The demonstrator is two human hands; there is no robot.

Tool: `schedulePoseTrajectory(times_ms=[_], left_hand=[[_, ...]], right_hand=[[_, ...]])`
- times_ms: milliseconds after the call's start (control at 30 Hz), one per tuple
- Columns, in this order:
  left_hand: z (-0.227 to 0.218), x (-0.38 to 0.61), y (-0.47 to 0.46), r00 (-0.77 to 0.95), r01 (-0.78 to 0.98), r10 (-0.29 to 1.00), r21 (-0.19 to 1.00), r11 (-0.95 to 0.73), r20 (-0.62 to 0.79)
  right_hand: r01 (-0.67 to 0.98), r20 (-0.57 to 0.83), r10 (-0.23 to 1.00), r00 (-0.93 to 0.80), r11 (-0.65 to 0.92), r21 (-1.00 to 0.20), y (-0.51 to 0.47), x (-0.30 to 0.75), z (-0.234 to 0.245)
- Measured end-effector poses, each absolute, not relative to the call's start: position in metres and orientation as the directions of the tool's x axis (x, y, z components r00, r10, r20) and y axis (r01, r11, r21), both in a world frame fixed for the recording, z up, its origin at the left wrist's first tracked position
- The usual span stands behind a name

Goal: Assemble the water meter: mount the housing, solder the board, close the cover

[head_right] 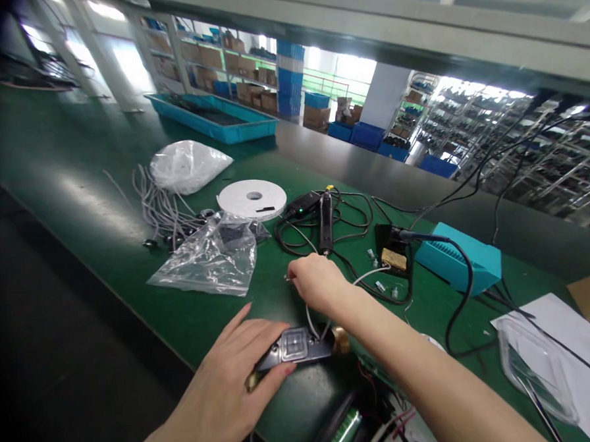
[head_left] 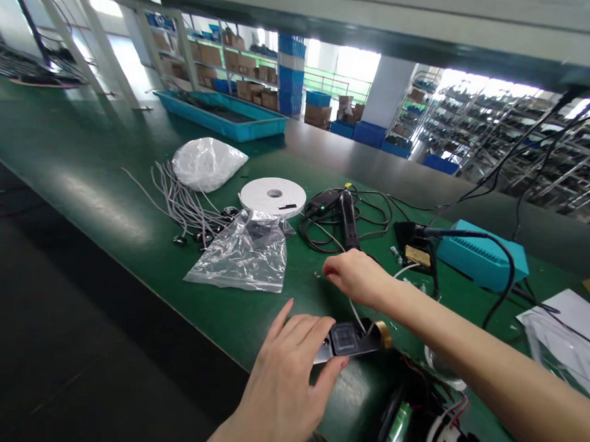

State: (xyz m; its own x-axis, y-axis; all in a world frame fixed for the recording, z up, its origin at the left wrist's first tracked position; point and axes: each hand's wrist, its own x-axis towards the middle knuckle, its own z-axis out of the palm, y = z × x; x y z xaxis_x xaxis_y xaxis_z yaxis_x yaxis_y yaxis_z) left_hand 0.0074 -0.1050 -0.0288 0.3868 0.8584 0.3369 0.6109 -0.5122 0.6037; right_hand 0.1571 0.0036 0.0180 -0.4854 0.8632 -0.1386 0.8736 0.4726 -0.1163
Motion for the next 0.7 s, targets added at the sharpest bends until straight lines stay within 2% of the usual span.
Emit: schedulePoseTrajectory(times_ms=[200,433,600,667,700], left_hand=[[-0.028,0.008,-0.105,0.375,0.599,0.866,0.627,-0.498,0.33],[-0.03,0.007,-0.105,0.369,0.604,0.868,0.623,-0.496,0.333],[-0.03,0.007,-0.107,0.373,0.603,0.871,0.629,-0.49,0.321],[-0.029,0.007,-0.107,0.371,0.603,0.873,0.632,-0.487,0.318],[-0.029,0.007,-0.106,0.37,0.602,0.873,0.633,-0.487,0.318]], right_hand=[[0.871,-0.174,0.853,-0.491,0.482,-0.093,0.017,0.152,0.002],[0.874,-0.112,0.868,-0.484,0.475,-0.1,0.02,0.147,0.001],[0.884,0.041,0.9,-0.434,0.434,-0.173,-0.004,0.162,0.034],[0.866,0.144,0.901,-0.409,0.433,-0.251,-0.027,0.175,0.045],[0.824,0.231,0.886,-0.402,0.46,-0.331,-0.041,0.182,0.047]])
